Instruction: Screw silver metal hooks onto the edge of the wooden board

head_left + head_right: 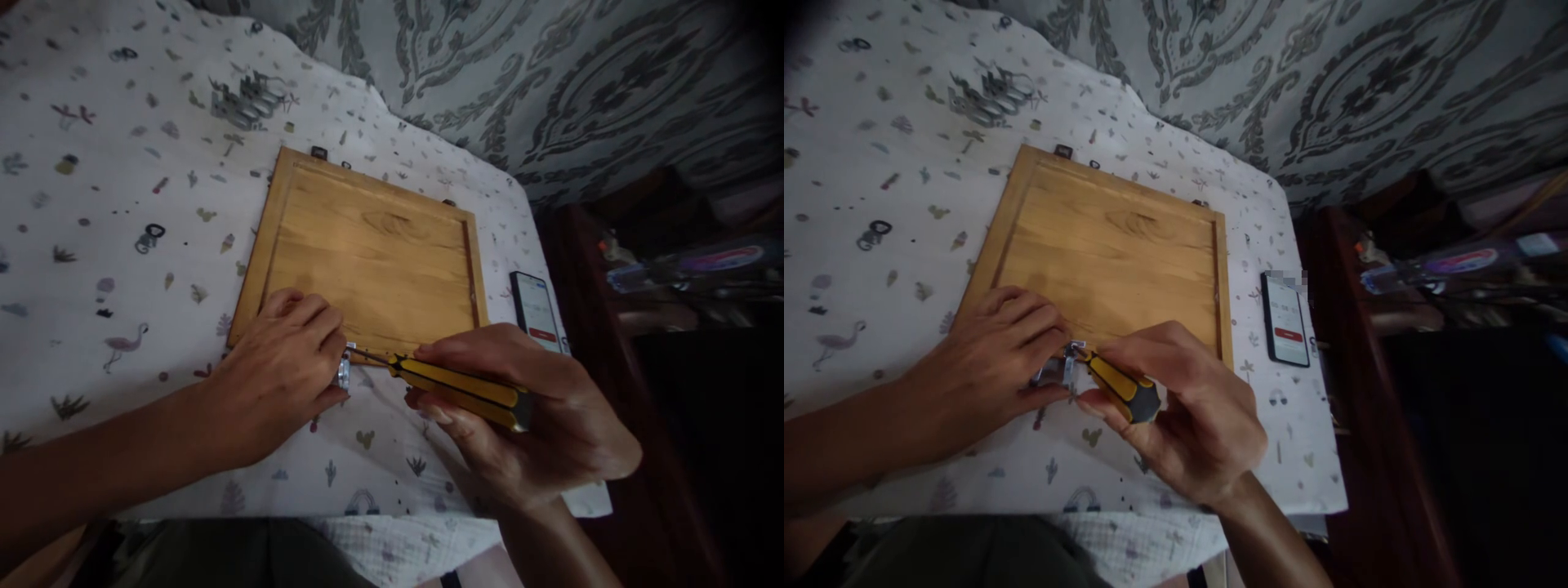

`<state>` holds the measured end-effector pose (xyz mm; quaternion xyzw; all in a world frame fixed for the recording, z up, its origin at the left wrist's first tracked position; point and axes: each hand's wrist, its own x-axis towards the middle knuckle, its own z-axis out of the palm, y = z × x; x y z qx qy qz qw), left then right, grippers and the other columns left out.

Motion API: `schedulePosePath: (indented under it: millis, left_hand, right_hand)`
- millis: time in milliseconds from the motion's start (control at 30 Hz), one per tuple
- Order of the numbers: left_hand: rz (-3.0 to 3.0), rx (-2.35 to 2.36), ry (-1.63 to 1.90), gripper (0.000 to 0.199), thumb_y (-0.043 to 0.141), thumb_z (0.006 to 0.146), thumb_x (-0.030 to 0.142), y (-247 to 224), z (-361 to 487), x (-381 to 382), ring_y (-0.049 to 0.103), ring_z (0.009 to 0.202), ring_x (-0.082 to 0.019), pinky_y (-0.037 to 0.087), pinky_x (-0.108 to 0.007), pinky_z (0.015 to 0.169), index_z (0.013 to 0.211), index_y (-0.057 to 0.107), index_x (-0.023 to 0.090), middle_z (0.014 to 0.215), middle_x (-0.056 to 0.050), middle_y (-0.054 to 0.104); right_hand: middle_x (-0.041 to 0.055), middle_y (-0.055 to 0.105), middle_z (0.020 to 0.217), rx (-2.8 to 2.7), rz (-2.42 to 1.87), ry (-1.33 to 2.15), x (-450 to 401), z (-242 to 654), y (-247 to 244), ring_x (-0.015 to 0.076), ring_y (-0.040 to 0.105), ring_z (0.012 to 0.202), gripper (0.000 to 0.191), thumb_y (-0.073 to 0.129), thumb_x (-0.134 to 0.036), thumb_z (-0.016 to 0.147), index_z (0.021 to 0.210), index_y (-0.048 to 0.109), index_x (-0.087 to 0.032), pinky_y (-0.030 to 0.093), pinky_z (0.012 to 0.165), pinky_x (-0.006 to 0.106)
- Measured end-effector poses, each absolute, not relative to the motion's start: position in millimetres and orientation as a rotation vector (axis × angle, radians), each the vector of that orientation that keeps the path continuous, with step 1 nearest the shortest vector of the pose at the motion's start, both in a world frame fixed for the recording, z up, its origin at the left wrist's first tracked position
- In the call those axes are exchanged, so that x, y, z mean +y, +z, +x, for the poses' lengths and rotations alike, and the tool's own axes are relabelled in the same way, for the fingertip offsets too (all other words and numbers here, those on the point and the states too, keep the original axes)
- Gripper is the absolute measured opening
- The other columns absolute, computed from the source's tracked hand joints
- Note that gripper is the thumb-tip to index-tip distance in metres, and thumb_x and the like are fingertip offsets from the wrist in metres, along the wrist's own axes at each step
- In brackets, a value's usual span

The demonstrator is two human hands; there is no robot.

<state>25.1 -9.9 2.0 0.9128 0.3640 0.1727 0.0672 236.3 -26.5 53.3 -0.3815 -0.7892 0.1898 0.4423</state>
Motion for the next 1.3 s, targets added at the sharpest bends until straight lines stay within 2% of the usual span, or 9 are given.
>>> schedulePosePath:
  millis: [100, 267, 467, 733, 933, 1133, 1300]
  left_hand:
    - [2.758, 1.111, 0.537, 0.027, 0.080, 0.086, 0.037, 3, 26, -10, 0.059, 0.091, -0.028, 0.045, -0.048, 0.088, 0.090, 0.070, 0.013, 0.090, -0.007, 0.066]
    - [2.760, 1.115, 0.556, 0.026, 0.079, 0.086, 0.039, 3, 27, -9, 0.059, 0.091, -0.028, 0.045, -0.047, 0.086, 0.084, 0.068, 0.015, 0.090, -0.008, 0.067]
    - [2.767, 1.128, 0.553, 0.029, 0.082, 0.083, 0.041, 1, 27, -10, 0.058, 0.094, -0.029, 0.044, -0.047, 0.088, 0.086, 0.069, 0.014, 0.093, -0.009, 0.068]
    - [2.770, 1.135, 0.605, 0.029, 0.081, 0.084, 0.041, 2, 27, -10, 0.057, 0.091, -0.028, 0.044, -0.046, 0.086, 0.083, 0.068, 0.015, 0.088, -0.007, 0.065]
    - [2.747, 1.130, 0.570, 0.027, 0.081, 0.085, 0.039, 3, 26, -11, 0.058, 0.093, -0.029, 0.044, -0.047, 0.087, 0.086, 0.068, 0.016, 0.091, -0.007, 0.066]
    - [2.730, 1.136, 0.540, 0.025, 0.079, 0.086, 0.038, 4, 27, -11, 0.058, 0.095, -0.029, 0.045, -0.048, 0.090, 0.086, 0.068, 0.016, 0.093, -0.008, 0.067]
    - [2.741, 1.123, 0.556, 0.028, 0.082, 0.084, 0.039, 4, 27, -10, 0.058, 0.094, -0.029, 0.045, -0.049, 0.088, 0.087, 0.069, 0.015, 0.094, -0.008, 0.068]
  right_hand:
    - [0.0026, 0.080, 0.090, -1.910, -0.911, 0.477, -23, 233, 52, 0.0187, 0.072, 0.070, 0.031, 0.085, -0.021, 0.082, 0.111, 0.075, -0.025, 0.062, 0.059, 0.032]
    - [0.0016, 0.078, 0.087, -1.879, -0.939, 0.681, -20, 235, 55, 0.0205, 0.074, 0.077, 0.022, 0.086, -0.023, 0.081, 0.100, 0.076, -0.026, 0.063, 0.066, 0.035]
    - [0.0039, 0.080, 0.095, -1.902, -0.901, 0.766, -20, 242, 57, 0.0208, 0.077, 0.083, 0.025, 0.081, -0.018, 0.085, 0.109, 0.076, -0.024, 0.065, 0.069, 0.034]
    - [0.0025, 0.080, 0.087, -1.872, -0.843, 0.582, -19, 237, 49, 0.0211, 0.075, 0.075, 0.033, 0.087, -0.013, 0.077, 0.105, 0.075, -0.024, 0.065, 0.062, 0.036]
    - [0.0028, 0.082, 0.092, -1.829, -0.863, 0.681, -22, 237, 48, 0.0224, 0.079, 0.080, 0.035, 0.088, -0.012, 0.075, 0.104, 0.073, -0.025, 0.068, 0.065, 0.035]
    - [0.0048, 0.082, 0.098, -1.897, -0.888, 0.772, -22, 243, 54, 0.0205, 0.078, 0.076, 0.035, 0.081, -0.018, 0.085, 0.119, 0.074, -0.025, 0.067, 0.062, 0.034]
    - [0.0049, 0.082, 0.094, -1.919, -0.828, 0.733, -19, 244, 52, 0.0228, 0.079, 0.081, 0.033, 0.085, -0.015, 0.080, 0.111, 0.078, -0.023, 0.067, 0.065, 0.034]
